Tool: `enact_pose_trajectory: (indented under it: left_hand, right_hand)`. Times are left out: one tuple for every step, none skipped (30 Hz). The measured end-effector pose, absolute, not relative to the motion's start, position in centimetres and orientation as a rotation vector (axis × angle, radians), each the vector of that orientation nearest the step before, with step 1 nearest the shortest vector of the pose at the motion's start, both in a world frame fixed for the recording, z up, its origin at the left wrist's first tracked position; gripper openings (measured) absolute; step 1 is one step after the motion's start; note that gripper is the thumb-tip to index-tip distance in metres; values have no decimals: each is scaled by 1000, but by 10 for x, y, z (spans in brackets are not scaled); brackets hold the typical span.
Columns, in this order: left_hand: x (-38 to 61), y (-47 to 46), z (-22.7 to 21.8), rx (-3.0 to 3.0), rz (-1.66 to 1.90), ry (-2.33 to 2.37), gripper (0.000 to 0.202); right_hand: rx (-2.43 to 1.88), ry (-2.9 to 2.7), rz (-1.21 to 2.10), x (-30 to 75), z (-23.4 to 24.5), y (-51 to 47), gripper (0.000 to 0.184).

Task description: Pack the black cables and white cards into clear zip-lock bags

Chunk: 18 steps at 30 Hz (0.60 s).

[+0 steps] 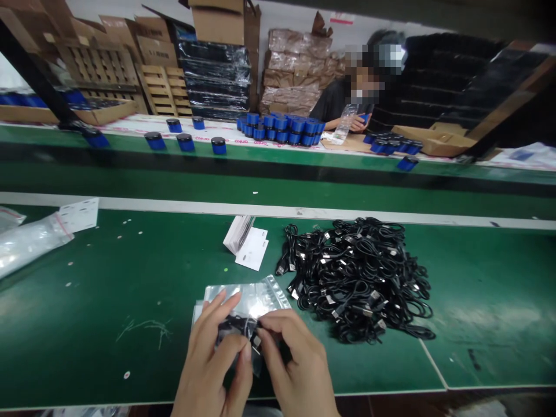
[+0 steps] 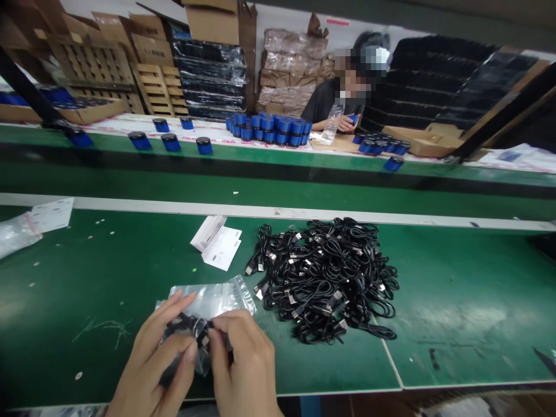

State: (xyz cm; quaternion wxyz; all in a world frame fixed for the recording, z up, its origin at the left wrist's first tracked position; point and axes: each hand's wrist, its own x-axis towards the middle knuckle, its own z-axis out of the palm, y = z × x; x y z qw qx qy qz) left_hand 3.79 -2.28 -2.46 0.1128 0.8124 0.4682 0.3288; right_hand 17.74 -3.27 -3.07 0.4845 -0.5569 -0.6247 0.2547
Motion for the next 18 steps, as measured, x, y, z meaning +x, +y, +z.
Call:
enact_pose_trajectory:
  left_hand:
    - [37, -22, -26, 2398, 955, 1365, 16]
    - [36, -21, -27, 2412, 940, 1360, 16]
    - [35, -19, -28, 2422, 920, 1359, 16]
    - [34, -18, -30, 2431, 903, 1357, 15]
    - [34, -18, -32, 2435, 893, 1352, 16]
    - [34, -17, -33, 2428, 897, 1353, 16]
    - [35, -17, -35, 2408, 914, 1358, 17]
    - [36, -18, -36, 2385, 937, 1361, 18]
    - [37, -19, -37, 2360, 965, 1362, 19]
    - [39, -21, -37, 2330, 996, 1362, 20]
    - [41, -23, -38, 2297, 1027, 1360, 20]
    - [43, -26, -38, 2264, 1062, 1350, 21]
    - [45, -28, -38, 2235, 1101, 1336, 22]
    - [48, -31, -38, 2212, 1145, 1324, 23]
    - [50, -33, -38, 2199, 1190, 1310, 24]
    - [52, -36, -39, 2201, 1230, 1294, 25]
    - [55, -37, -39, 2215, 1262, 1277, 25]
    - [57, -38, -39, 2236, 1284, 1260, 25]
  right_hand:
    - [-1353, -1557, 527, 177, -32, -34, 16]
    - [-1364, -1574, 456, 178, -32, -35, 15]
    - [-1386, -1581, 423, 180, -32, -37, 14]
    - [-1411, -1592, 436, 183, -31, -38, 13]
    - [-1438, -1598, 496, 186, -30, -39, 14]
    - [-1472, -1592, 593, 190, -29, -39, 16]
    - [-1507, -1575, 716, 194, -27, -39, 20]
    - [-1534, -1551, 846, 197, -25, -39, 23]
    - [-1553, -1526, 951, 200, -24, -39, 25]
    - [-1559, -1510, 1007, 202, -23, -38, 26]
    - [-1544, -1517, 1005, 203, -23, -38, 25]
    - [-1504, -1556, 955, 203, -24, -38, 23]
    - [-1450, -1617, 880, 202, -25, -38, 20]
    - [-1388, -1681, 803, 201, -27, -38, 18]
    - [-1333, -1733, 758, 199, -30, -38, 17]
    - [-1303, -1753, 754, 197, -32, -38, 17]
    - [-1316, -1726, 779, 194, -35, -38, 16]
    - [-1363, -1649, 825, 192, -37, -37, 14]
